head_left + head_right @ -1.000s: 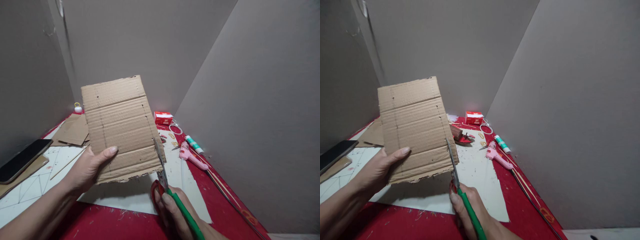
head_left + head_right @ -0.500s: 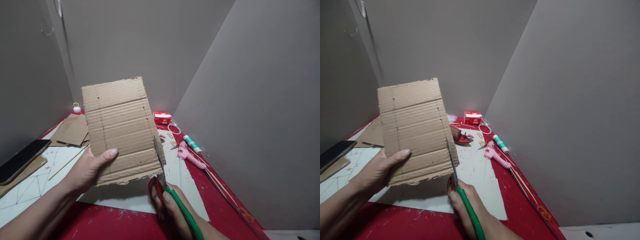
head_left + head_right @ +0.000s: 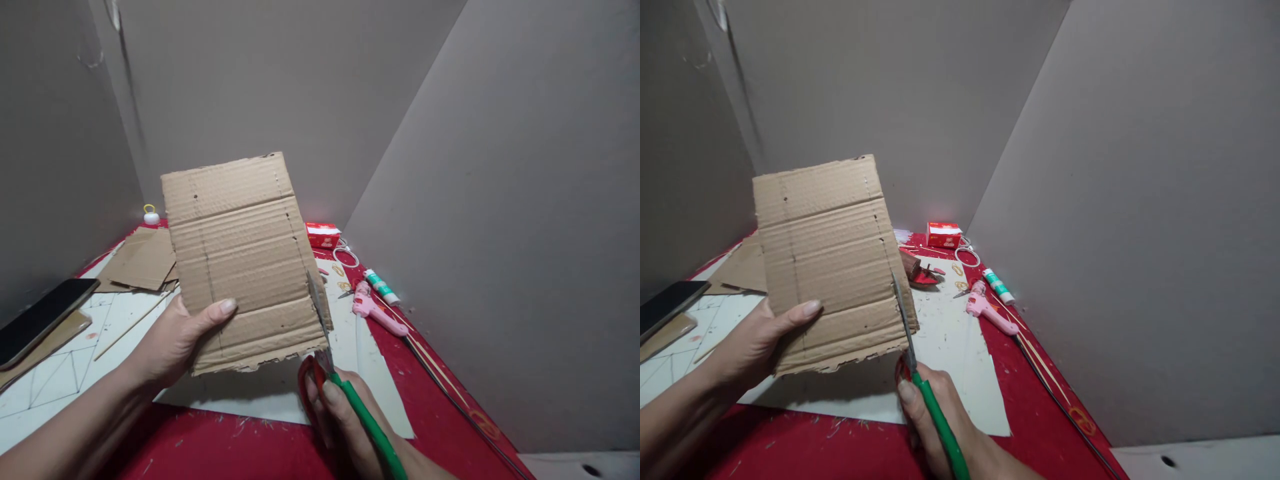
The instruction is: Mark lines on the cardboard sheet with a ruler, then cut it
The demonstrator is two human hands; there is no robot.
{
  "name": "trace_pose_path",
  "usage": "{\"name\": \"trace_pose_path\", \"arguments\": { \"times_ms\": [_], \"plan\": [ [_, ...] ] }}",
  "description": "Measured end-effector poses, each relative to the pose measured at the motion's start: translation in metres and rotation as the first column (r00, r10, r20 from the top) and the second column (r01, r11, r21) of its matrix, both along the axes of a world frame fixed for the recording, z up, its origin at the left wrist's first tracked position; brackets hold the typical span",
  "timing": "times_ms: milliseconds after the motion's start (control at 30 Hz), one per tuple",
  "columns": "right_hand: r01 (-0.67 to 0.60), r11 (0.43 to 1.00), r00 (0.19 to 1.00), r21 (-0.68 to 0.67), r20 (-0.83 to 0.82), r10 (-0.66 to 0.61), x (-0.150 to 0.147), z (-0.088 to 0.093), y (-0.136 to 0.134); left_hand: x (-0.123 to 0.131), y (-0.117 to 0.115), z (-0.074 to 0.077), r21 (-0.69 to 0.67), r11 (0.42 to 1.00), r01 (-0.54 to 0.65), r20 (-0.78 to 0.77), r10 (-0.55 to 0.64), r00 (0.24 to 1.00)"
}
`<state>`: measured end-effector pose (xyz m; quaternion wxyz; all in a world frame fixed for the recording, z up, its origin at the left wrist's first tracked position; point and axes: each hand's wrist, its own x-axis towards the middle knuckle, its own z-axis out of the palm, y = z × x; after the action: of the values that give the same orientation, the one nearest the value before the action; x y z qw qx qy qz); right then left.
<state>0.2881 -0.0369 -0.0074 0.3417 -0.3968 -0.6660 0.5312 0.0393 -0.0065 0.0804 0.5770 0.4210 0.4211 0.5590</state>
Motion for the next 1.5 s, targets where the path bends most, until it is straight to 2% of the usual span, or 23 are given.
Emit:
{"name": "trace_pose_path", "arguments": {
  "times_ms": [367,633,800,933,1233,1500],
  "plan": [
    [0.018,1.0,0.999,0.023,-0.037,-0.017,-0.007,0.005,-0.003,-0.001,0.0,0.001,-0.04,0.999,0.015,-0.004,-0.015,1.0],
    [0.009,1.0,1.0,-0.009,-0.024,-0.009,-0.004,0.006,-0.002,-0.009,0.008,0.002,-0.022,0.999,-0.037,-0.011,0.037,0.999],
    [-0.037,0.999,0.999,0.029,-0.004,0.037,-0.005,0.014,0.005,-0.009,0.009,0.0,0.048,0.999,0.017,-0.061,-0.014,0.998],
    [-0.023,0.998,1.0,0.054,0.015,0.022,-0.004,0.018,0.007,-0.009,0.009,-0.002,0.05,0.997,0.066,-0.028,-0.064,0.998],
    [-0.01,0.999,1.0,0.038,-0.001,0.01,-0.003,0.011,0.001,-0.012,0.009,-0.002,0.07,0.991,0.114,-0.048,-0.111,0.993],
    [-0.005,1.0,0.999,0.003,-0.047,0.005,-0.004,0.008,-0.002,-0.01,0.01,-0.003,0.06,0.995,0.082,-0.058,-0.079,0.995]
  ]
}}
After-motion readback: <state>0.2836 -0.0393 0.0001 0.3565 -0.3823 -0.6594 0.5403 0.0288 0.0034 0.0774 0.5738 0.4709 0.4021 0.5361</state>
